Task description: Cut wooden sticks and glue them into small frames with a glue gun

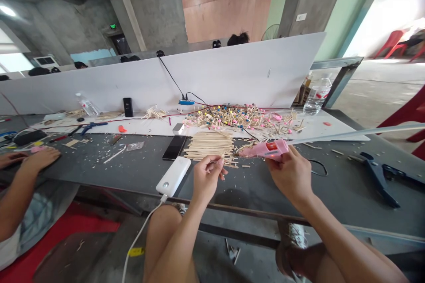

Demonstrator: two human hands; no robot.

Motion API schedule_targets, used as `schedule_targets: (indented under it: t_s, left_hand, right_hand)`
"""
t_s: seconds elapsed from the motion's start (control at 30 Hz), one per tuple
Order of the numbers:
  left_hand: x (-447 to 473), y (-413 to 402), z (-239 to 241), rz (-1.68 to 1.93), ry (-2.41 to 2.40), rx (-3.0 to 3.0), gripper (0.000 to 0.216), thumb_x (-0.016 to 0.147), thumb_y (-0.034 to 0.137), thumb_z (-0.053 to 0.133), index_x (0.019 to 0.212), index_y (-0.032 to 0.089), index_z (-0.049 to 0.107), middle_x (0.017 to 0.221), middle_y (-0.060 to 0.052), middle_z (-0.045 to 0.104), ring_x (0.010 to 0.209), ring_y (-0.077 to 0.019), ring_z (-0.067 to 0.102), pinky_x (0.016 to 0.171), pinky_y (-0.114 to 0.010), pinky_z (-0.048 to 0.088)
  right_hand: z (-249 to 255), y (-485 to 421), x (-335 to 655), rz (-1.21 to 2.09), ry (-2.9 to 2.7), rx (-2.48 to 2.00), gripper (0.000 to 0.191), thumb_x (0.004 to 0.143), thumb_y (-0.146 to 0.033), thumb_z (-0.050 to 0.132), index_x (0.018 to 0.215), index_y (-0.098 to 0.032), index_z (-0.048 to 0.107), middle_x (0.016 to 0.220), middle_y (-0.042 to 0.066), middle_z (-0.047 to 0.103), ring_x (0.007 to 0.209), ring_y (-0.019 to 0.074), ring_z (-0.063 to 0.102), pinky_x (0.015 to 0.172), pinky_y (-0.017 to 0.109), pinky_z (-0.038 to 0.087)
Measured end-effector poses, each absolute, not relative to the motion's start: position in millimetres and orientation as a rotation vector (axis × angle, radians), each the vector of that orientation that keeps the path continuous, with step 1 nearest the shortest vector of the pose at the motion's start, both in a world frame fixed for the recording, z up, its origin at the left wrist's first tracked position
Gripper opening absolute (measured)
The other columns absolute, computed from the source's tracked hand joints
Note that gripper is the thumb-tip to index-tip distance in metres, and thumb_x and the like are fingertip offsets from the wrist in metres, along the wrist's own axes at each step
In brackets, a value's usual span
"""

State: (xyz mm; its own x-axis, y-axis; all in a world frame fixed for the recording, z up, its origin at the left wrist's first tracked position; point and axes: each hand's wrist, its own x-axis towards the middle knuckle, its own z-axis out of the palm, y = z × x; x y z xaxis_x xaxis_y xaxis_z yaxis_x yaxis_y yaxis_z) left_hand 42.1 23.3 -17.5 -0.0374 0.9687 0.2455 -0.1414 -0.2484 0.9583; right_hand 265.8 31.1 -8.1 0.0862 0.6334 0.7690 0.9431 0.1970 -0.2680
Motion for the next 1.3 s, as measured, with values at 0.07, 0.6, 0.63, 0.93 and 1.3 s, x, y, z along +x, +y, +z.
schedule_targets:
  t_s: [0.07, 0.6, 0.63, 0.93, 1.3]
  left_hand:
    - [42.3, 22.5, -16.5, 1.467, 0.994, 1.282, 0.031, 0.083, 0.041, 0.073, 0.093, 0.013, 0.067, 0.070, -0.003, 0.066, 0.060, -0.0153, 0.066, 0.048, -0.022, 0.050]
    - [40.1, 21.1, -20.4, 1.561, 1.103, 1.732, 0.018, 0.093, 0.034, 0.062, 0.091, 0.017, 0.065, 0.090, -0.006, 0.064, 0.067, -0.0144, 0.067, 0.051, -0.020, 0.053]
    - [39.8, 21.3, -21.1, 1.559, 1.106, 1.751, 0.018, 0.094, 0.034, 0.061, 0.091, 0.017, 0.065, 0.090, -0.006, 0.064, 0.067, -0.0143, 0.067, 0.052, -0.021, 0.053]
    - [39.4, 18.5, -19.0, 1.539, 1.130, 1.688, 0.022, 0.092, 0.039, 0.063, 0.090, 0.017, 0.067, 0.089, -0.007, 0.065, 0.066, -0.0156, 0.067, 0.052, -0.022, 0.052]
    - [41.8, 25.3, -13.2, 1.455, 0.948, 1.087, 0.033, 0.077, 0.042, 0.078, 0.086, 0.012, 0.069, 0.071, -0.003, 0.065, 0.055, -0.0133, 0.063, 0.048, -0.023, 0.046]
  right_hand:
    - [-9.2, 31.4, 266.4, -0.489, -1.644, -1.518, 0.022, 0.084, -0.029, 0.052, 0.066, -0.017, 0.056, 0.069, 0.004, 0.057, 0.055, 0.0141, 0.048, 0.051, 0.027, 0.027]
    - [-1.7, 23.1, 261.6, -0.703, -1.735, -1.517, 0.013, 0.086, -0.020, 0.053, 0.087, -0.014, 0.064, 0.081, 0.007, 0.064, 0.062, 0.0167, 0.054, 0.053, 0.028, 0.025]
    - [-1.1, 22.7, 261.5, -0.709, -1.741, -1.514, 0.012, 0.086, -0.019, 0.053, 0.086, -0.014, 0.064, 0.082, 0.007, 0.065, 0.062, 0.0166, 0.054, 0.054, 0.028, 0.025]
    - [-3.4, 22.9, 261.9, -0.594, -1.718, -1.609, 0.016, 0.085, -0.023, 0.049, 0.084, -0.016, 0.063, 0.081, 0.008, 0.063, 0.064, 0.0177, 0.053, 0.055, 0.028, 0.024]
    - [-5.7, 47.2, 289.4, 0.142, -1.300, -1.811, 0.034, 0.069, -0.048, 0.067, 0.062, -0.025, 0.044, 0.051, 0.000, 0.052, 0.048, 0.0162, 0.045, 0.050, 0.029, 0.032]
